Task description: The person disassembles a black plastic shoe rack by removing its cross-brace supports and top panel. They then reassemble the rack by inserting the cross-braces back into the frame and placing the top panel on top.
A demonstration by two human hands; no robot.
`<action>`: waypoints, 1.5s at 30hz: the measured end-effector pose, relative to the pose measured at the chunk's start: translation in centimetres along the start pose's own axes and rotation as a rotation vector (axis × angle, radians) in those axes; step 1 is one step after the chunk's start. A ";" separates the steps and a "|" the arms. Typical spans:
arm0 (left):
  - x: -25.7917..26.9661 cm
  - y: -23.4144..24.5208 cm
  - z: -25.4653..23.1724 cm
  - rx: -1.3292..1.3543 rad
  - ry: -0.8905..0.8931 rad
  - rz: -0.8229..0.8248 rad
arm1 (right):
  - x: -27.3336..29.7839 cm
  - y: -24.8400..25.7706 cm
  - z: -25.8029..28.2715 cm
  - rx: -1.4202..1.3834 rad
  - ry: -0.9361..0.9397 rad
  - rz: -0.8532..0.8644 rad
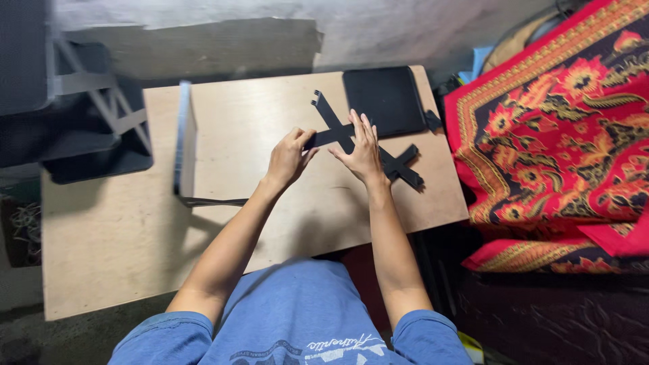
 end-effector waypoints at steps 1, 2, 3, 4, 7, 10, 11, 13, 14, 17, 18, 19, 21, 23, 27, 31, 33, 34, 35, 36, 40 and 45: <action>-0.1 -1.4 -0.4 0.006 0.009 -0.020 | 0.7 0.7 -1.4 -0.004 0.003 -0.038; -0.2 -2.7 -0.8 0.013 0.022 -0.038 | 1.4 1.4 -2.8 -0.007 0.006 -0.073; -0.4 -4.1 -1.2 0.020 0.035 -0.057 | 2.0 2.0 -4.3 -0.030 -0.026 -0.085; -0.4 -5.6 -1.6 0.021 0.058 -0.068 | 2.5 2.5 -5.8 -0.057 -0.056 -0.094; -0.3 -10.0 -2.6 0.039 0.114 -0.103 | 3.9 3.5 -9.8 -0.099 -0.117 -0.108; -0.1 -14.2 -3.5 0.078 0.149 -0.115 | 5.0 4.1 -13.7 -0.123 -0.206 -0.071; -0.1 -15.6 -3.7 0.090 0.173 -0.096 | 5.4 4.2 -15.0 -0.133 -0.245 -0.050; 0.5 -18.2 -4.3 0.102 0.207 -0.059 | 6.1 4.2 -17.3 -0.121 -0.256 -0.032; 0.6 -19.4 -4.5 0.102 0.215 -0.047 | 6.1 4.2 -18.5 -0.115 -0.256 -0.025; 0.9 -22.5 -4.5 0.050 0.197 0.016 | 6.8 4.2 -21.8 -0.125 -0.284 0.013; 1.0 -23.5 -4.5 0.025 0.186 0.037 | 7.0 4.1 -22.8 -0.119 -0.278 0.017; 1.3 -24.4 -4.4 0.012 0.171 0.059 | 7.3 4.0 -23.7 -0.112 -0.272 0.021; 1.5 -25.9 -3.9 -0.015 0.132 0.098 | 7.9 3.7 -25.3 -0.118 -0.297 0.052; 1.7 -27.4 -3.7 -0.037 0.189 0.177 | 8.4 3.3 -26.6 -0.142 -0.362 0.111; 1.9 -28.7 -3.6 -0.122 0.128 0.248 | 8.7 2.6 -27.5 -0.022 -0.262 0.069; 1.5 -27.7 -3.5 -0.095 0.165 0.230 | 7.8 2.3 -25.8 -0.054 -0.216 0.075; 1.3 -25.7 -3.1 -0.125 0.124 0.150 | 6.9 2.1 -23.7 -0.070 -0.168 0.086; 1.2 -24.4 -2.8 -0.135 0.122 0.126 | 6.3 2.0 -22.3 -0.068 -0.131 0.087; 1.1 -22.8 -2.5 -0.144 0.120 0.103 | 5.7 1.9 -20.9 -0.066 -0.093 0.087; 1.0 -21.1 -2.1 -0.156 0.117 0.077 | 5.0 1.6 -19.3 -0.070 -0.045 0.083; 0.7 -13.4 -0.8 -0.260 0.093 -0.003 | 2.8 0.3 -12.2 -0.101 0.077 0.112; 1.1 -2.8 0.8 -0.375 0.114 -0.086 | 0.7 -3.1 -2.4 -0.123 0.190 0.234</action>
Point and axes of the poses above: each hand's wrist, its own x-axis away from the middle knuckle, its own y-axis out of the back of the hand, z = x × y, the point moved 1 cm from there along -x, towards the middle knuckle, and after that the axes turned 8 degrees about -y, right-handed, at the moved point
